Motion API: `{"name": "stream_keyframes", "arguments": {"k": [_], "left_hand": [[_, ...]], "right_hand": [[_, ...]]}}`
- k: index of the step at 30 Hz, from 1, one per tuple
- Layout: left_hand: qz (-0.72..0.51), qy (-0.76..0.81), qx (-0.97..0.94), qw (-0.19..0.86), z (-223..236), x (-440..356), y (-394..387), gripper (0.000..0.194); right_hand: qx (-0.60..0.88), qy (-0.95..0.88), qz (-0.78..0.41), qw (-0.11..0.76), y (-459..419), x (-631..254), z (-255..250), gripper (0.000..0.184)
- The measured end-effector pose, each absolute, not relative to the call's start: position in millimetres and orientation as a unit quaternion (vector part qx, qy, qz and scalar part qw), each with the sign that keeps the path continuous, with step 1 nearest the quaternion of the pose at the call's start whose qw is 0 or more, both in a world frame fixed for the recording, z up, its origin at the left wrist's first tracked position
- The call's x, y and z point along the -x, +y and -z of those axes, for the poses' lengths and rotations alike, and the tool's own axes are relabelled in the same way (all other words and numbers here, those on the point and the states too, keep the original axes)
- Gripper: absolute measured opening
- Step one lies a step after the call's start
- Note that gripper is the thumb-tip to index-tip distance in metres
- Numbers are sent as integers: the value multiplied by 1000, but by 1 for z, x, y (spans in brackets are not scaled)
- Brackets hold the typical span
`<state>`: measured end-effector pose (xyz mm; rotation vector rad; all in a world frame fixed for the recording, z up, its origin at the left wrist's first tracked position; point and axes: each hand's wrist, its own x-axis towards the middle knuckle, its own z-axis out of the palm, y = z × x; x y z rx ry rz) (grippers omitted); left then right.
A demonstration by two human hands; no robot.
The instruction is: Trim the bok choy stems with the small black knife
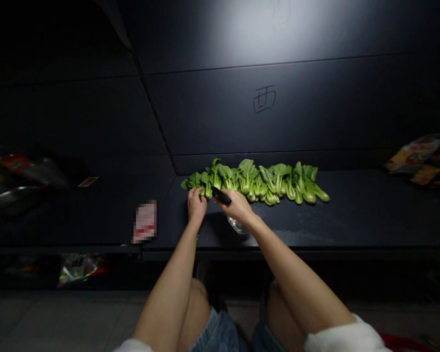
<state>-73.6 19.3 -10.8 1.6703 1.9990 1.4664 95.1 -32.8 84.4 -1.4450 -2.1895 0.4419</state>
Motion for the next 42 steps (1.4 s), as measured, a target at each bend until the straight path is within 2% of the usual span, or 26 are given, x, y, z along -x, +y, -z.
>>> {"name": "stream_keyframes", "arguments": {"k": [17,42], "left_hand": [[-462,654,-597,51,9,57,21,39],[-396,641,-657,8,-5,13,15,42]], "right_hand": [[568,-769,-165,242,-33,-119,-88,28],[586,-731,-148,318,-30,-162,-81,26]]}}
